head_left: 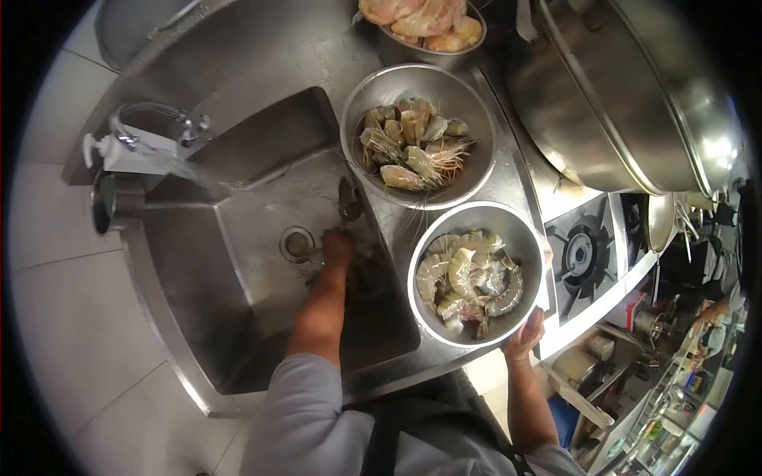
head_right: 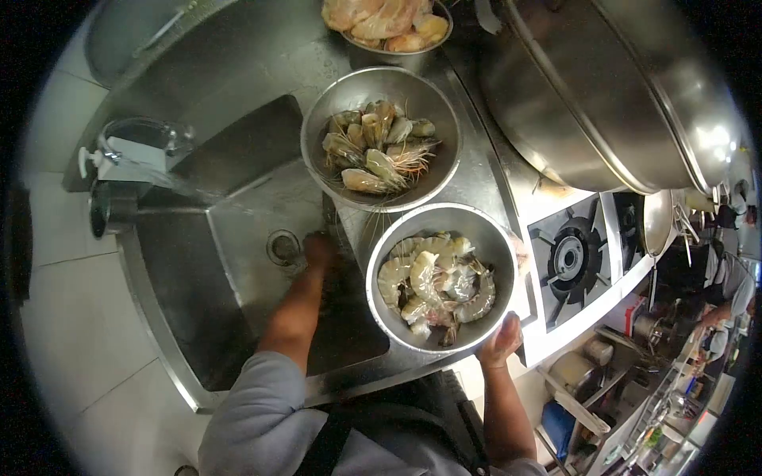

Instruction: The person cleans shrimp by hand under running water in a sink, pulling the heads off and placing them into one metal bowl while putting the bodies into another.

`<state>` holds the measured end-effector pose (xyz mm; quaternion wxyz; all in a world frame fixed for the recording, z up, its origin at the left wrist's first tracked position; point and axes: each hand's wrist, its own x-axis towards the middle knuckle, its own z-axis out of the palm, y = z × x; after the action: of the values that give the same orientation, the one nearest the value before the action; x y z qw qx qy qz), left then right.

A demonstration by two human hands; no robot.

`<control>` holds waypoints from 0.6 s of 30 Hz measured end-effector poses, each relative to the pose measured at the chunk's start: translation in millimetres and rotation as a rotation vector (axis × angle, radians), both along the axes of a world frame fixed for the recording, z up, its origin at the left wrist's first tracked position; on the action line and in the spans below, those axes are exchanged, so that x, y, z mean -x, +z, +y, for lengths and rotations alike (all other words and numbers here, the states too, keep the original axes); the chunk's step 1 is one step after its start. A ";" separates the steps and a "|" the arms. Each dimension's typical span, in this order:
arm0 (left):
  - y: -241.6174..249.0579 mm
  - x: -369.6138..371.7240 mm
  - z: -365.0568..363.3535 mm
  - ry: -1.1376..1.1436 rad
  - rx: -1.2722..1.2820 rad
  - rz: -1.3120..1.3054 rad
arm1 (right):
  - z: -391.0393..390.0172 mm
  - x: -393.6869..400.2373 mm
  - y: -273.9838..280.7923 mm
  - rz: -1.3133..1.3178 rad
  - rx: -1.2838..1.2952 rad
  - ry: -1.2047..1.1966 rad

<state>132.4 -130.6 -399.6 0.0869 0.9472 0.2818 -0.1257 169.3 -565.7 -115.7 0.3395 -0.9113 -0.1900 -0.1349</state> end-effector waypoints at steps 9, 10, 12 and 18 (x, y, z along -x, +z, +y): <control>245.8 -22.1 136.7 1.056 0.870 -0.726 | 35.7 -10.7 83.4 0.232 -0.796 -0.242; 258.8 -16.6 141.7 1.024 0.876 -0.764 | 52.3 -12.0 117.7 0.189 -0.802 -0.160; 288.3 -9.4 145.9 0.977 0.916 -0.770 | 106.5 -14.2 170.2 0.087 -0.616 0.008; 396.1 1.1 109.8 0.769 0.978 -0.822 | 338.2 -18.7 189.8 -0.209 0.111 0.761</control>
<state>131.3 -20.8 -3.5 0.6349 0.6056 0.4499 0.1667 188.0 -227.5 74.1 0.2941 -0.7740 -0.5548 -0.0810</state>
